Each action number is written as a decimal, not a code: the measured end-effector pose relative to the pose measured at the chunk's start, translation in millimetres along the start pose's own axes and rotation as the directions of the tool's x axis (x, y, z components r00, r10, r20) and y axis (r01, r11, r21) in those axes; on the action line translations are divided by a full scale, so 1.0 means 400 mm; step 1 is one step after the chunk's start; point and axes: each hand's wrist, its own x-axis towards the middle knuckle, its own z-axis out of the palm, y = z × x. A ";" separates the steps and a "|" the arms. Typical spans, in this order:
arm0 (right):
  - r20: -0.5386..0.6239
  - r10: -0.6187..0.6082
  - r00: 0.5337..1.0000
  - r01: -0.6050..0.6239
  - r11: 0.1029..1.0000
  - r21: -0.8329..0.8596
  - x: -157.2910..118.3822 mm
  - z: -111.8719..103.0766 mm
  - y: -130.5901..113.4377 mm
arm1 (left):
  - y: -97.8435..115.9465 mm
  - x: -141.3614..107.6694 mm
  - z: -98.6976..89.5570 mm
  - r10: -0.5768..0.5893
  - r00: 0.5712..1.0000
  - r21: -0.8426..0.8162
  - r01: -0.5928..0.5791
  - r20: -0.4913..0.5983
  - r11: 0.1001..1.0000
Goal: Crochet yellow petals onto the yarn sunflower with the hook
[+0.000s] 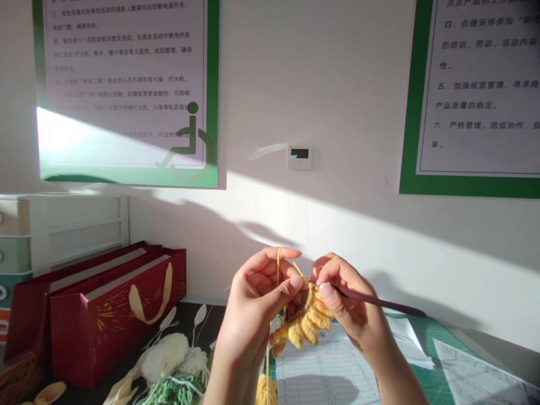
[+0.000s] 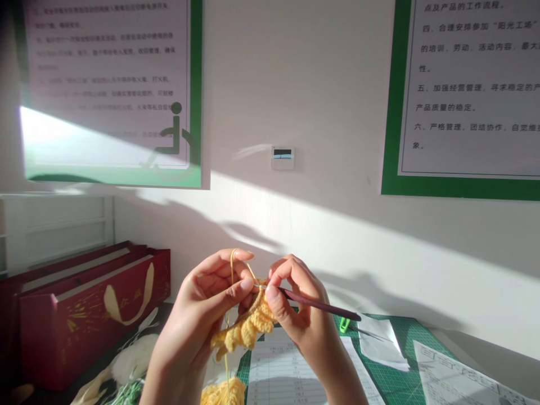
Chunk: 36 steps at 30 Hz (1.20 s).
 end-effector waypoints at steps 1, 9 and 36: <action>-0.012 -0.005 1.000 0.005 1.000 -0.010 -0.001 0.000 -0.003 | -0.001 0.000 0.000 -0.011 1.000 -0.003 0.011 0.010 1.000; 0.014 0.097 0.995 -0.098 0.979 0.177 -0.005 0.030 0.009 | -0.012 0.000 0.009 0.030 0.998 0.034 -0.028 -0.052 0.999; -0.349 0.340 0.873 0.087 0.597 0.798 0.005 0.079 0.025 | -0.082 -0.056 0.065 0.360 0.900 0.612 -0.431 0.244 0.663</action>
